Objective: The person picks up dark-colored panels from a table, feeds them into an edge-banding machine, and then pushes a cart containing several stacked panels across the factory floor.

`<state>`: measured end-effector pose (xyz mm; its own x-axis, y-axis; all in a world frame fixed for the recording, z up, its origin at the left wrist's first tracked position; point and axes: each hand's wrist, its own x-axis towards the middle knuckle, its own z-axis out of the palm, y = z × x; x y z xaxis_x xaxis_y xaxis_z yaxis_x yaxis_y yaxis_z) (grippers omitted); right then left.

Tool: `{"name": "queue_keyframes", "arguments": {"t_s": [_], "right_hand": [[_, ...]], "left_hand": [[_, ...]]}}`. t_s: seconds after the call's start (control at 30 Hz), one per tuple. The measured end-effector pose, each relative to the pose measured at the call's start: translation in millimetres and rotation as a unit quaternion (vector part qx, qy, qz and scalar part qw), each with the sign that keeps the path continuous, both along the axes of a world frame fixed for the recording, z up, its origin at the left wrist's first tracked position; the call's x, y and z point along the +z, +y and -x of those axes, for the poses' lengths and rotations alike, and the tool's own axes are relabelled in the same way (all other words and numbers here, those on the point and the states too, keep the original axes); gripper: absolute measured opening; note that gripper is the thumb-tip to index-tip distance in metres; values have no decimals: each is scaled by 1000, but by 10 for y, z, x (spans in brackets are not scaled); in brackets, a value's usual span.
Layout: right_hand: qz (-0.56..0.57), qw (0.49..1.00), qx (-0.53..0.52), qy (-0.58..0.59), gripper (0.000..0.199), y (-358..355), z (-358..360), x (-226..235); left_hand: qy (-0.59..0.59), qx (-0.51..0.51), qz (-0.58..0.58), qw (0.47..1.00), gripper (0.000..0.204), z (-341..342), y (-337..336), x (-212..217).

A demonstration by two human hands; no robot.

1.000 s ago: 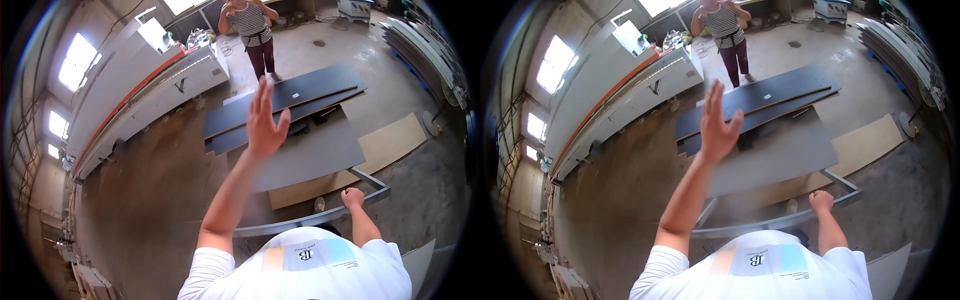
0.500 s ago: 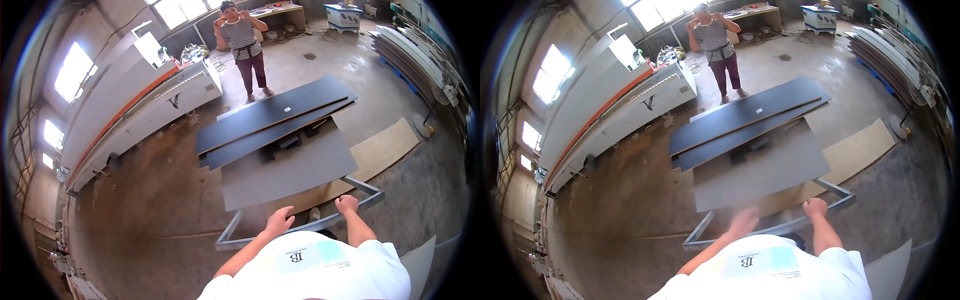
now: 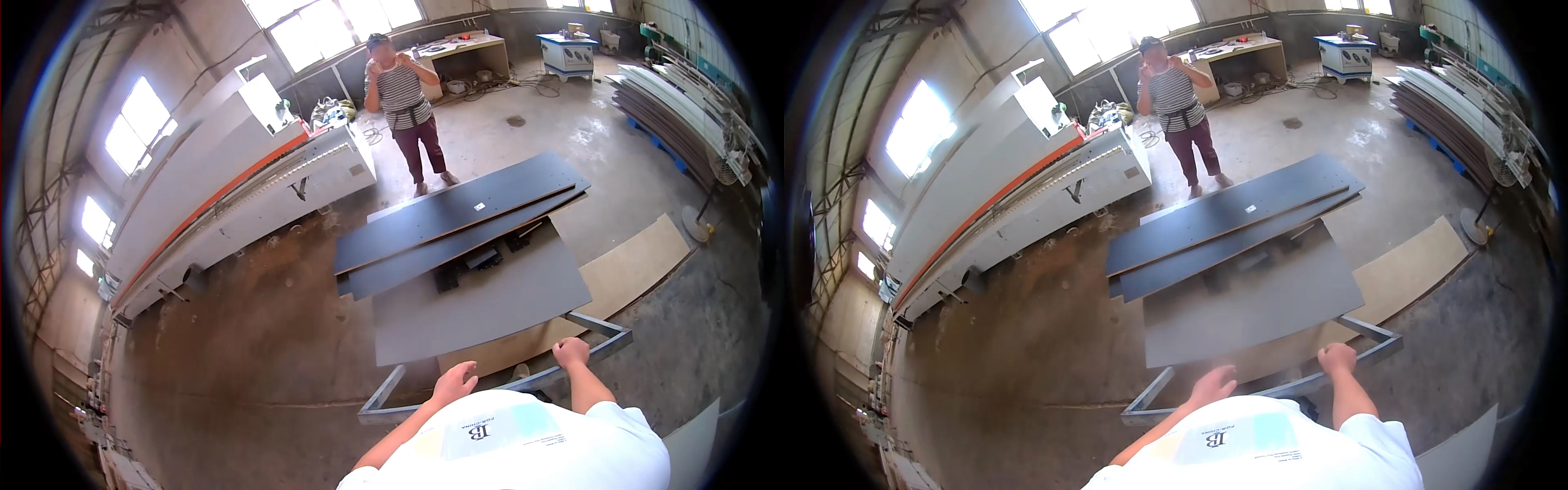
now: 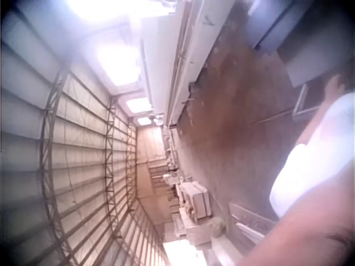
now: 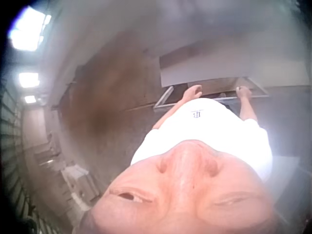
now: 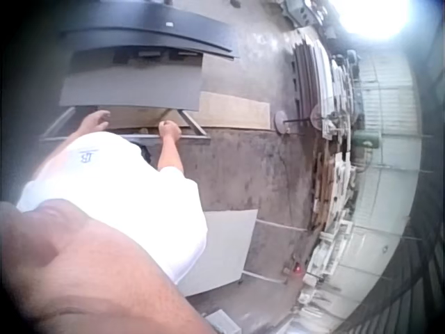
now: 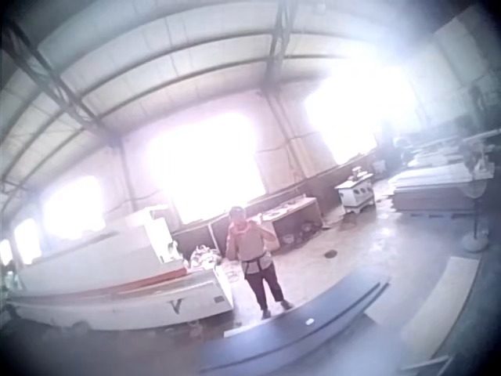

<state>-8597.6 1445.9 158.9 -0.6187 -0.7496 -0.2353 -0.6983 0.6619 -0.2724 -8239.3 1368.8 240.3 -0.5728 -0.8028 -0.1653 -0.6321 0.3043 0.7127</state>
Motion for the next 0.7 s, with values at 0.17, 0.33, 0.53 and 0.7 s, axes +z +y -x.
{"name": "queue_keyframes", "arguments": {"t_s": [0.17, 0.33, 0.53, 0.7], "right_hand": [[-2, 1000, -1, 26, 33, 25, 52, -28], [-14, 1000, 4, 9, 35, 41, 49, 76], [-12, 1000, 6, -4, 35, 54, 8, 99], [-4, 1000, -5, -9, 34, 23, 8, 51]], "left_hand": [[22, 2, -42, 999, 45, 8, 43, -154], [-41, 68, -68, 995, 44, -297, 148, -652], [-32, 70, -72, 994, 47, -361, 174, -899], [-106, 38, -66, 991, 45, -386, 177, -994]]}}
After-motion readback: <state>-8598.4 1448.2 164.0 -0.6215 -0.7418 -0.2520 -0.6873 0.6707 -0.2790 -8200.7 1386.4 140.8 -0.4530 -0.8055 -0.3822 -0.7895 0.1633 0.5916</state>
